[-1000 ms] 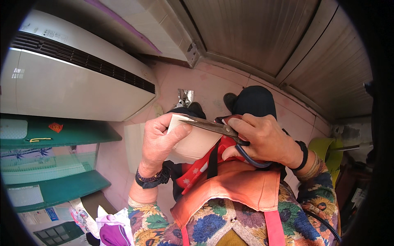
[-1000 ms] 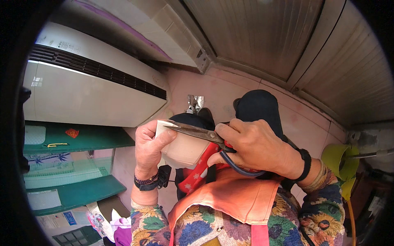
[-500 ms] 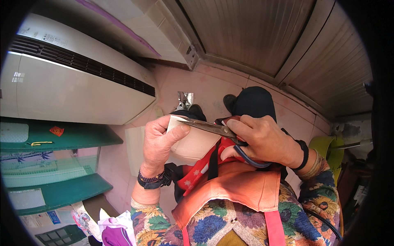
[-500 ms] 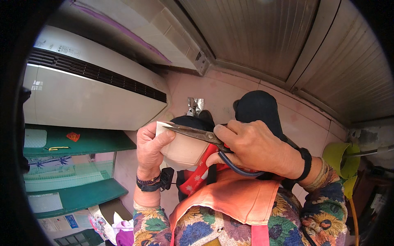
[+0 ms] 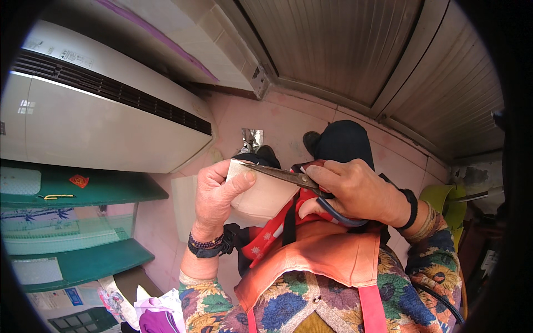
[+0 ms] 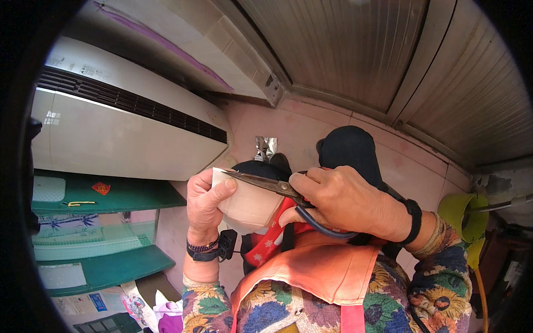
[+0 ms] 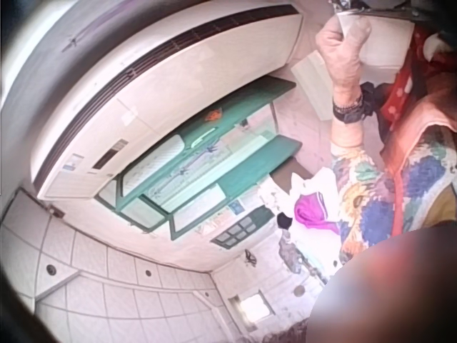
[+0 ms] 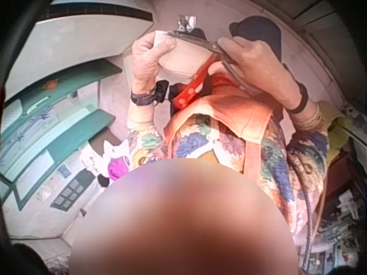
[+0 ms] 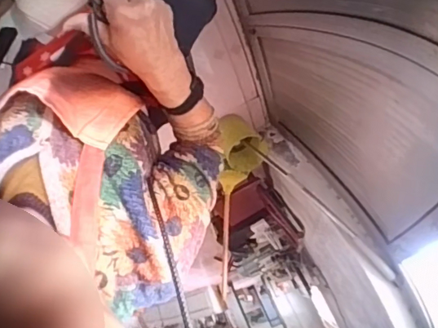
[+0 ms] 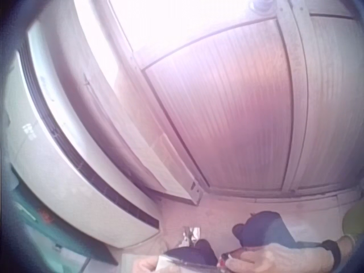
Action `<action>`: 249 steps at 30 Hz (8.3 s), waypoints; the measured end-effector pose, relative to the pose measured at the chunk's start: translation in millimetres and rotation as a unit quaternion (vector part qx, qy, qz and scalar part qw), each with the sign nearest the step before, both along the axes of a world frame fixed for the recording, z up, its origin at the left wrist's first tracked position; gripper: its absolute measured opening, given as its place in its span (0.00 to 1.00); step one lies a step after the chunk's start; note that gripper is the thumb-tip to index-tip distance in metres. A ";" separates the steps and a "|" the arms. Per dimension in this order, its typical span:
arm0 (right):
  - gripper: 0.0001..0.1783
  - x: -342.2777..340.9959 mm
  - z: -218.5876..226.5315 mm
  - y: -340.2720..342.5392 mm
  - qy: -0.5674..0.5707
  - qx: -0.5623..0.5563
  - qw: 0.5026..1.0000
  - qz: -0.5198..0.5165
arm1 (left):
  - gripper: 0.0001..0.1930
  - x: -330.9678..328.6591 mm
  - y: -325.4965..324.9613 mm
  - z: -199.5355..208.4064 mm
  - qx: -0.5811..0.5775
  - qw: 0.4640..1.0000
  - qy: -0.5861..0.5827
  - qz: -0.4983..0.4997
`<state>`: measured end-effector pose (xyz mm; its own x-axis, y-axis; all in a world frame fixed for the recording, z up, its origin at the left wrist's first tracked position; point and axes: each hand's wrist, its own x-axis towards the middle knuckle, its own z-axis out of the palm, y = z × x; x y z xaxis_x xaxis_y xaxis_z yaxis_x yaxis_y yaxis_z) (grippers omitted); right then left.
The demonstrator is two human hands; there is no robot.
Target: The person removes a white ceiling panel, trims it with scissors, and reattaches it to the ceiling. They handle the panel and scissors, aligning the piece to the ceiling and securing it in place.
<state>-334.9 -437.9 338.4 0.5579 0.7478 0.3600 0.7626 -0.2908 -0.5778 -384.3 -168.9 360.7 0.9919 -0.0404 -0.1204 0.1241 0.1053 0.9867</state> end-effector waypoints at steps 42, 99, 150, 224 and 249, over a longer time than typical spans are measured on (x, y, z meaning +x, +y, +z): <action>0.43 9.1 7.3 2.4 0.020 -0.002 0.999 0.033 | 0.08 3.9 7.1 -9.6 -0.022 0.997 -0.069 0.026; 0.32 20.4 0.7 1.5 0.018 0.053 0.997 0.046 | 0.09 11.3 -0.9 -6.1 0.031 0.997 -0.069 -0.031; 0.27 -15.3 -55.6 23.9 0.507 0.259 0.822 0.005 | 0.30 -15.1 -1.8 -64.6 -0.241 0.955 -0.030 0.169; 0.39 -27.3 -25.7 10.4 0.339 0.066 0.938 -0.022 | 0.21 -10.9 7.3 -55.3 -0.083 0.984 -0.055 0.145; 0.49 -24.8 -43.2 13.0 0.373 0.154 0.914 0.045 | 0.23 -12.2 4.7 -57.5 -0.164 0.978 -0.039 0.123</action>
